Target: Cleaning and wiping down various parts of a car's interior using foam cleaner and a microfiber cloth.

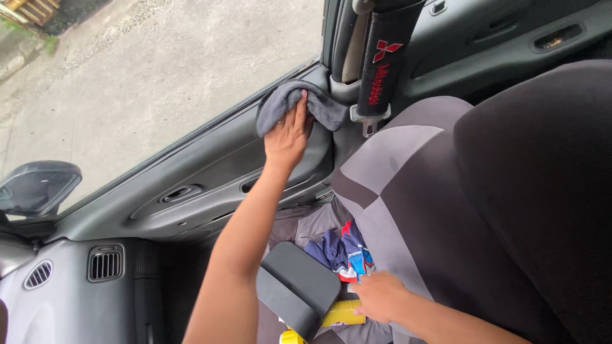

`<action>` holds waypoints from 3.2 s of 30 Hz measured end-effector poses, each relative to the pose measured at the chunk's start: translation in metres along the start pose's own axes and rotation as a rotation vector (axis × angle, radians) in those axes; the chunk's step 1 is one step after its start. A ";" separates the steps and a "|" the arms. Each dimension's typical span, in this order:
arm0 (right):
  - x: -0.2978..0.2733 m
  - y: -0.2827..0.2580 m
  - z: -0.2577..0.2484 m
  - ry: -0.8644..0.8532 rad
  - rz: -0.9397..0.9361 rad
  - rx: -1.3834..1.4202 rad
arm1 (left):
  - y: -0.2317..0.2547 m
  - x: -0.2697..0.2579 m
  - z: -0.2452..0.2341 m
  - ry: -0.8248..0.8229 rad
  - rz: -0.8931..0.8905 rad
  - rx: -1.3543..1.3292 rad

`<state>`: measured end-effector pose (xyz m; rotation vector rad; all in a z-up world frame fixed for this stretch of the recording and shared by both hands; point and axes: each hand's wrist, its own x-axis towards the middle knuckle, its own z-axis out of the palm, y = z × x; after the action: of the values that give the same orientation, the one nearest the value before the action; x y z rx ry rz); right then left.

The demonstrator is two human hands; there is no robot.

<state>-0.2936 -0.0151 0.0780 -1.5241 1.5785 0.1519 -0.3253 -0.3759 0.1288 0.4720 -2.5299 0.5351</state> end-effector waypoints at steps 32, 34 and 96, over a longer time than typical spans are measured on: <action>0.010 0.011 -0.001 -0.002 0.076 -0.057 | -0.052 -0.021 -0.055 -0.282 0.141 -0.039; 0.007 0.007 -0.007 -0.012 0.079 -0.074 | -0.076 -0.039 -0.050 -0.147 0.063 -0.027; 0.012 0.005 -0.015 0.061 0.063 -0.008 | 0.048 0.097 -0.104 0.316 0.295 -0.250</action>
<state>-0.3031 -0.0326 0.0761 -1.4982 1.6773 0.1480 -0.3825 -0.3089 0.2506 -0.0761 -2.3242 0.3570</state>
